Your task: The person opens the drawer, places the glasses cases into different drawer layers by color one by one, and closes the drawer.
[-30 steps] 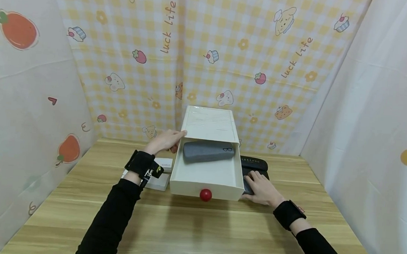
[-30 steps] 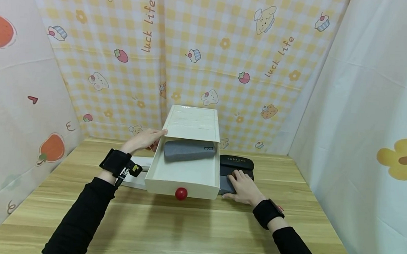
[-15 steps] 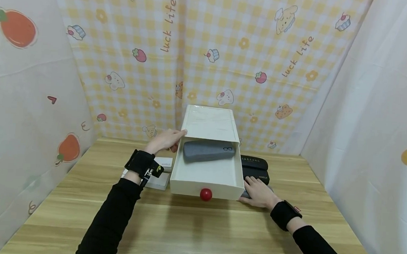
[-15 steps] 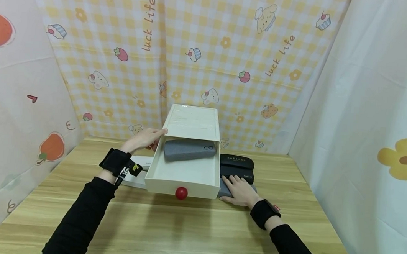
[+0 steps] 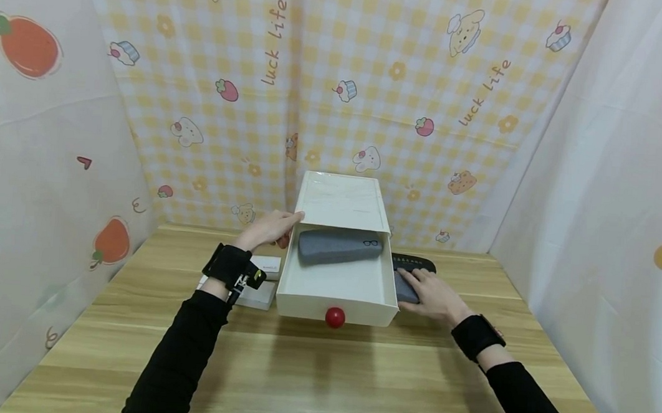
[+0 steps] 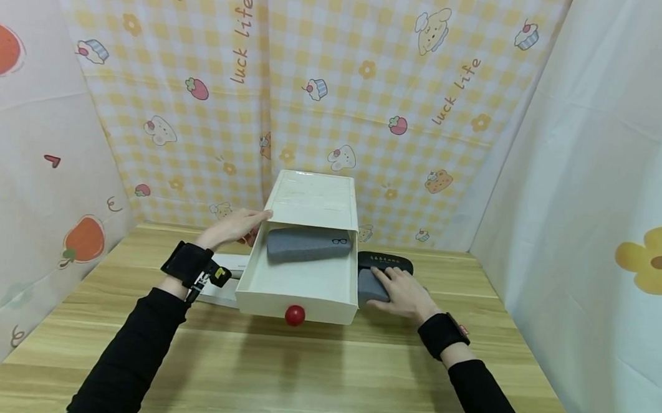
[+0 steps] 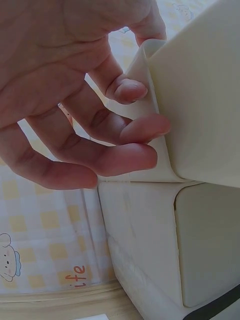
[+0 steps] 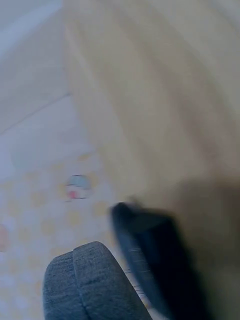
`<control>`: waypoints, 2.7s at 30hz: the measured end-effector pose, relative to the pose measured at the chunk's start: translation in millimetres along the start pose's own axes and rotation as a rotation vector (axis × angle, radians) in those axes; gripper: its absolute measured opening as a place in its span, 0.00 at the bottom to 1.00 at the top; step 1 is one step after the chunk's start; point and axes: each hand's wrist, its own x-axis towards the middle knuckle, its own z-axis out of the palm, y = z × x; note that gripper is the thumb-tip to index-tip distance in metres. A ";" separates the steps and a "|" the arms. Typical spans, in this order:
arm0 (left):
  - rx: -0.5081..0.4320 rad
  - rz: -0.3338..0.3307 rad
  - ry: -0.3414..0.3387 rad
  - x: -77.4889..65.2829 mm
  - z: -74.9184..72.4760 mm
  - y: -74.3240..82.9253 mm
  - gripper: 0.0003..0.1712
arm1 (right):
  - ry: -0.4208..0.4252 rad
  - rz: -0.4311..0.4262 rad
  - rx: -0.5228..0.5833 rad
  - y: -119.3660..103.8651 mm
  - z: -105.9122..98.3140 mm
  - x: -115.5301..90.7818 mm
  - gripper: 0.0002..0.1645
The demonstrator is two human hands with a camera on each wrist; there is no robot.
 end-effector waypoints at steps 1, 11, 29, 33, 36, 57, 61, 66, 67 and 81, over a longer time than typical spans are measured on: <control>0.000 -0.001 -0.001 0.0 0.0 -0.1 0.30 | 0.017 0.008 0.005 3.4 -5.9 1.9 0.47; -0.001 0.008 -0.009 1.0 0.5 -1.7 0.30 | 0.080 0.157 0.030 30.7 -76.1 18.8 0.47; 0.007 0.013 0.004 0.7 -0.3 -1.6 0.30 | 0.078 0.006 0.012 -45.6 -173.0 83.0 0.48; 0.012 0.010 0.007 0.5 -0.4 -1.4 0.30 | 0.041 -0.071 0.011 -80.2 -172.0 94.9 0.48; 0.011 0.007 0.009 -0.2 -0.4 -0.4 0.30 | 0.021 -0.121 0.001 -99.1 -167.3 102.5 0.47; -0.018 -0.003 -0.007 -0.1 0.1 -0.7 0.31 | -0.143 -0.213 -0.117 -140.2 -140.5 124.1 0.48; -0.013 0.001 -0.007 -0.7 0.5 -1.1 0.31 | -0.153 -0.225 -0.135 -144.1 -137.2 126.2 0.47; -0.004 0.011 -0.002 -1.2 0.7 -1.7 0.31 | -0.161 -0.251 -0.165 -147.0 -130.8 127.8 0.45; -0.002 0.013 0.000 -1.2 0.9 -1.6 0.31 | -0.165 -0.258 -0.173 -147.2 -129.0 127.6 0.44; 0.002 0.014 0.003 -1.9 -0.5 -0.5 0.31 | -0.183 -0.277 -0.185 -148.1 -118.9 126.7 0.42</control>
